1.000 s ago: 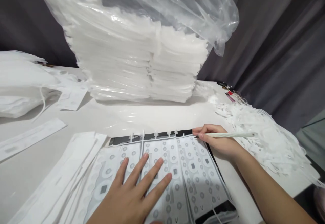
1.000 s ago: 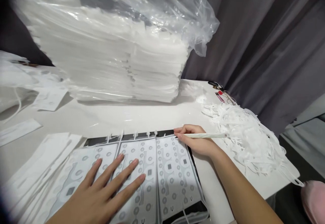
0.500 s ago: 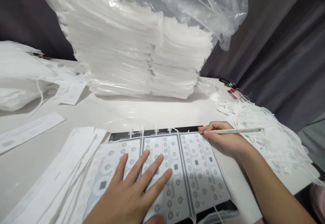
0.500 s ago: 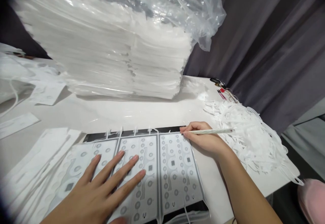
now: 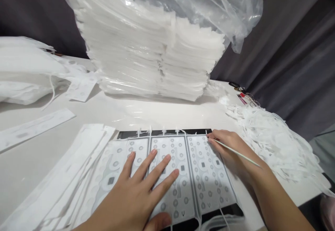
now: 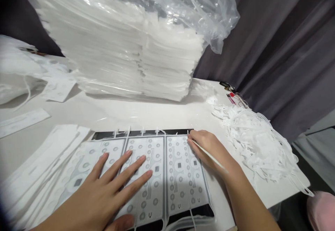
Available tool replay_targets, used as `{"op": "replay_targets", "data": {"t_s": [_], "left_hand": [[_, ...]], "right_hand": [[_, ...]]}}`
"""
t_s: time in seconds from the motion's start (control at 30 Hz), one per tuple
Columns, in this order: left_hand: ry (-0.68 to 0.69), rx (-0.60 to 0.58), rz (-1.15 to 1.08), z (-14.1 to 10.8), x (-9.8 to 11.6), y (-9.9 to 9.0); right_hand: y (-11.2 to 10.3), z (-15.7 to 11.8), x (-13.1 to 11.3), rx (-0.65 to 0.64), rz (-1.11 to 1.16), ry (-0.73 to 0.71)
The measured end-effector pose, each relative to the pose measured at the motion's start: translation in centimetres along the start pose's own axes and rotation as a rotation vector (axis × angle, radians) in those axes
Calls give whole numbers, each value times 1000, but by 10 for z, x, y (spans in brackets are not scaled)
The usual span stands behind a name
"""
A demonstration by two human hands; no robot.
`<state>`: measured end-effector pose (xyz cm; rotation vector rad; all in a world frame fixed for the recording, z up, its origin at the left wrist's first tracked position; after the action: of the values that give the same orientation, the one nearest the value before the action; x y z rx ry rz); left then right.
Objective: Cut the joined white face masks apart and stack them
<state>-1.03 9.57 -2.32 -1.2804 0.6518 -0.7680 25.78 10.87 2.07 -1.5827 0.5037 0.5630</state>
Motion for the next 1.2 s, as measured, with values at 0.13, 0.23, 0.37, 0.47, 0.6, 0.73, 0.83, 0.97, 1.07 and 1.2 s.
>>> {"op": "replay_targets", "data": {"t_s": [0.13,0.23,0.37,0.47,0.6,0.73,0.83,0.97,1.07,1.2], "left_hand": [[10,-4,18,0,0,-1],[14,-8,31,0,1,0],[18,-17,30,0,1,0],[17,-21,17,0,1,0],[18,-32,9,-1,1,-1],[5,-17,2,-1,1,-1],[3,-20,0,-2,1,-1],[11,-55,16,-2,1,-2],[9,-65,19,-1,1,-2],[8,-72,22,-1,2,-2]], "right_hand": [[-8,1,4,141,-92,32],[-6,4,14,311,152,62],[18,13,15,261,639,75],[35,18,13,130,654,96],[38,22,19,119,620,133],[36,22,22,116,633,144],[36,22,22,114,633,144],[38,22,23,116,614,131],[38,21,23,121,573,109],[36,19,12,99,380,-42]]}}
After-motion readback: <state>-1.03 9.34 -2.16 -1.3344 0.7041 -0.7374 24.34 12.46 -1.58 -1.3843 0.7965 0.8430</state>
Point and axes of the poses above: each hand's wrist, its own z-axis towards the middle knuckle, its own y-axis out of the palm, x = y × z, the point moved 3 cm from there along z, towards the middle knuckle, and after that the axes turned 12 degrees about z, right-handed, at the moved point
